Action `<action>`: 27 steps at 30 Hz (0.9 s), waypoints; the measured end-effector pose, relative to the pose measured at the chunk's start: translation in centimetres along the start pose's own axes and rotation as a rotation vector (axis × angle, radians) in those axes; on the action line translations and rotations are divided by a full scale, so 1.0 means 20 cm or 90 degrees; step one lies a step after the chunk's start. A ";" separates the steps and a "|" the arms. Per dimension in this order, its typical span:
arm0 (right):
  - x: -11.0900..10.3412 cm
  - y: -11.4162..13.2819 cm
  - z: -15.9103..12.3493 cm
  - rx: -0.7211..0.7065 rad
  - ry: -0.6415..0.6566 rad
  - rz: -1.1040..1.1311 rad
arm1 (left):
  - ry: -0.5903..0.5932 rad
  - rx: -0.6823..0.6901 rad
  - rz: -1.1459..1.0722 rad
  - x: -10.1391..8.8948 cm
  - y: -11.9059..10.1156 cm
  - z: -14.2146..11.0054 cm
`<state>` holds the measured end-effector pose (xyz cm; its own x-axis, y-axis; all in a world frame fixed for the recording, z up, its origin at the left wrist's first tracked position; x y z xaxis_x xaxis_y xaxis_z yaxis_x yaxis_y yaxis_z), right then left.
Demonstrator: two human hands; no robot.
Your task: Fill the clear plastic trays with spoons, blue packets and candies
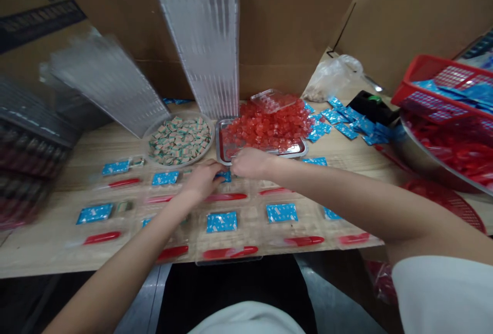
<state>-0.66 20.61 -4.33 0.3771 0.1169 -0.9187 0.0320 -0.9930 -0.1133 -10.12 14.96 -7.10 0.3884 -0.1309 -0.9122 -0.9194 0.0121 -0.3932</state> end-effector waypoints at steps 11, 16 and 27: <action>0.04 -0.09 -0.05 0.046 -0.011 0.122 | -0.029 0.014 -0.016 0.00 -0.02 -0.01; -0.04 -0.33 -0.18 0.256 -0.196 0.372 | -0.152 -0.036 -0.023 -0.19 0.18 -0.07; -0.19 -0.32 0.60 0.271 -0.215 0.242 | -0.249 -0.160 0.001 -0.25 0.59 -0.14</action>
<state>-13.40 26.76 -4.67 -0.0231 -0.1747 -0.9844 -0.4405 -0.8821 0.1669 -23.10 12.96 -6.95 0.3369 0.2538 -0.9067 -0.8879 -0.2348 -0.3956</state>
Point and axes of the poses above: each hand's wrist, its own z-axis towards the middle knuckle, its own x-axis out of the palm, y = z × x, the point moved 5 cm from there along z, towards the middle knuckle, and after that the axes turned 4 degrees about y, right-handed, at the moved point
